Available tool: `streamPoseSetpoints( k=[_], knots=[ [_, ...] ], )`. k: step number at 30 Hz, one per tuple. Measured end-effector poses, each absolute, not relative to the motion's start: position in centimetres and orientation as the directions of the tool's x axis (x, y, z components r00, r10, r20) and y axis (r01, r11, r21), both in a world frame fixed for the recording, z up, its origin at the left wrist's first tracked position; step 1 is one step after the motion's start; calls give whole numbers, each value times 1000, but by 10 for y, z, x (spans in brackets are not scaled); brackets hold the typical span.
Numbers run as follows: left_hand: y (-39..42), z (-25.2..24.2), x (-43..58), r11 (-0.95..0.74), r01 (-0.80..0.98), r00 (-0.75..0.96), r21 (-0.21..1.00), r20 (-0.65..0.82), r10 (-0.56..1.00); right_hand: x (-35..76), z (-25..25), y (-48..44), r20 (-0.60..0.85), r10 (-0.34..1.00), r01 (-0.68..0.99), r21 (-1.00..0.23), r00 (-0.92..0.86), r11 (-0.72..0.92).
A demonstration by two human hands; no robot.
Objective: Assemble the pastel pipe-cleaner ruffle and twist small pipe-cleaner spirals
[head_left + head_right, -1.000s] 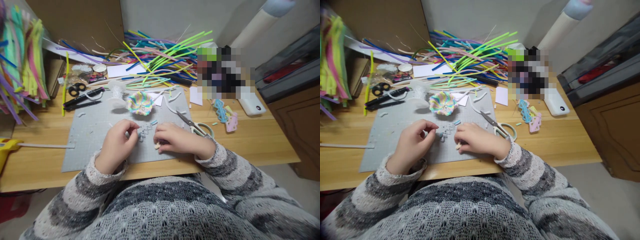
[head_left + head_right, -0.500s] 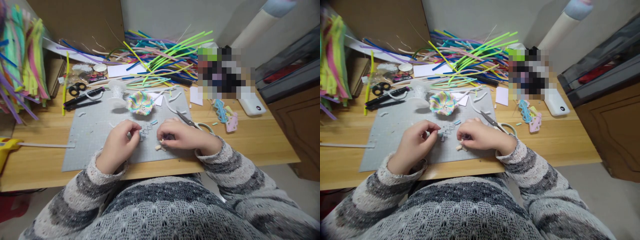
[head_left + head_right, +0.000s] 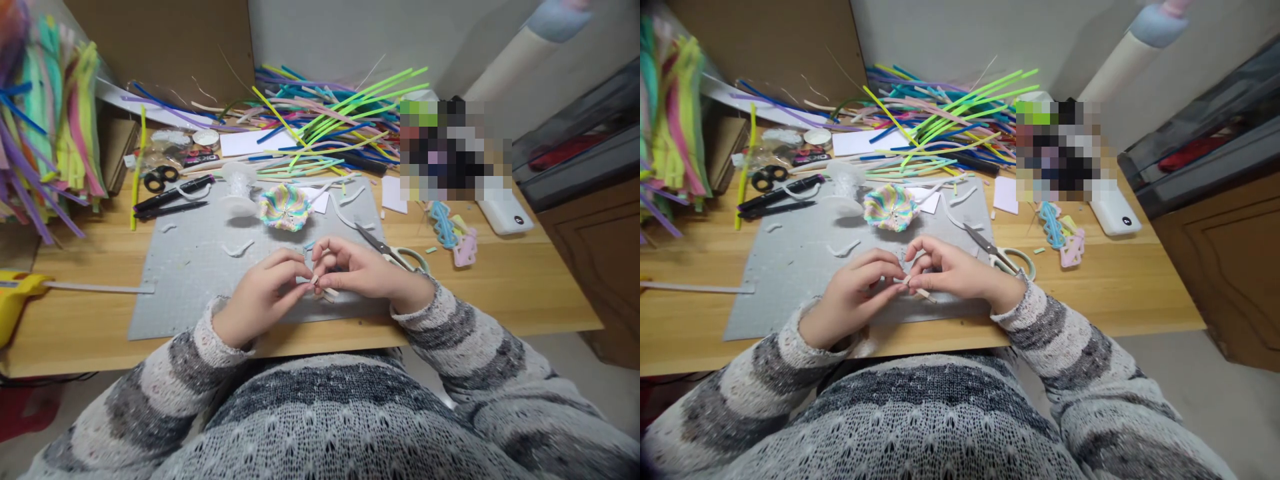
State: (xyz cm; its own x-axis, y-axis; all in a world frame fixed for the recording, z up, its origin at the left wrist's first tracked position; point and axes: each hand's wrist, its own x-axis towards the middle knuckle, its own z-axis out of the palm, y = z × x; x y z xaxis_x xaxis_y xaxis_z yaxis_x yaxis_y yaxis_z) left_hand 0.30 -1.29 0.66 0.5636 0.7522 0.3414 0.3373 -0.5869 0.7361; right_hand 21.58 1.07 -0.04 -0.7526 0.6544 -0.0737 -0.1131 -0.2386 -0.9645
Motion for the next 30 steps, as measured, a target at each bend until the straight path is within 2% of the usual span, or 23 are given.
streamPoseSetpoints(
  k=[3, 6, 10, 12, 14, 21, 30],
  knots=[
    [-14, 7, 3, -605, 328, 547, 726, 376, 748, 213, -4, 11, -69, 650, -137, -956, -757, -260],
    [-14, 8, 4, -577, 375, 483, 726, 379, 790, 214, -4, 12, -39, 704, -128, -975, -709, -183],
    [-11, 9, 3, -492, 458, 362, 740, 351, 864, 217, 2, 13, 154, 819, -5, -983, -552, 182],
    [-10, 9, 3, -463, 462, 348, 756, 326, 879, 218, 5, 13, 253, 801, 110, -924, -542, 366],
    [-9, 9, 4, -440, 458, 354, 772, 296, 887, 218, 5, 12, 297, 769, 176, -867, -567, 465],
    [-8, 7, 3, -359, 446, 335, 820, 219, 916, 217, 0, 12, 330, 763, 303, -774, -555, 555],
    [-8, 4, 4, -325, 494, 343, 806, 163, 925, 216, 1, 13, 319, 754, 424, -673, -574, 606]
  ],
)
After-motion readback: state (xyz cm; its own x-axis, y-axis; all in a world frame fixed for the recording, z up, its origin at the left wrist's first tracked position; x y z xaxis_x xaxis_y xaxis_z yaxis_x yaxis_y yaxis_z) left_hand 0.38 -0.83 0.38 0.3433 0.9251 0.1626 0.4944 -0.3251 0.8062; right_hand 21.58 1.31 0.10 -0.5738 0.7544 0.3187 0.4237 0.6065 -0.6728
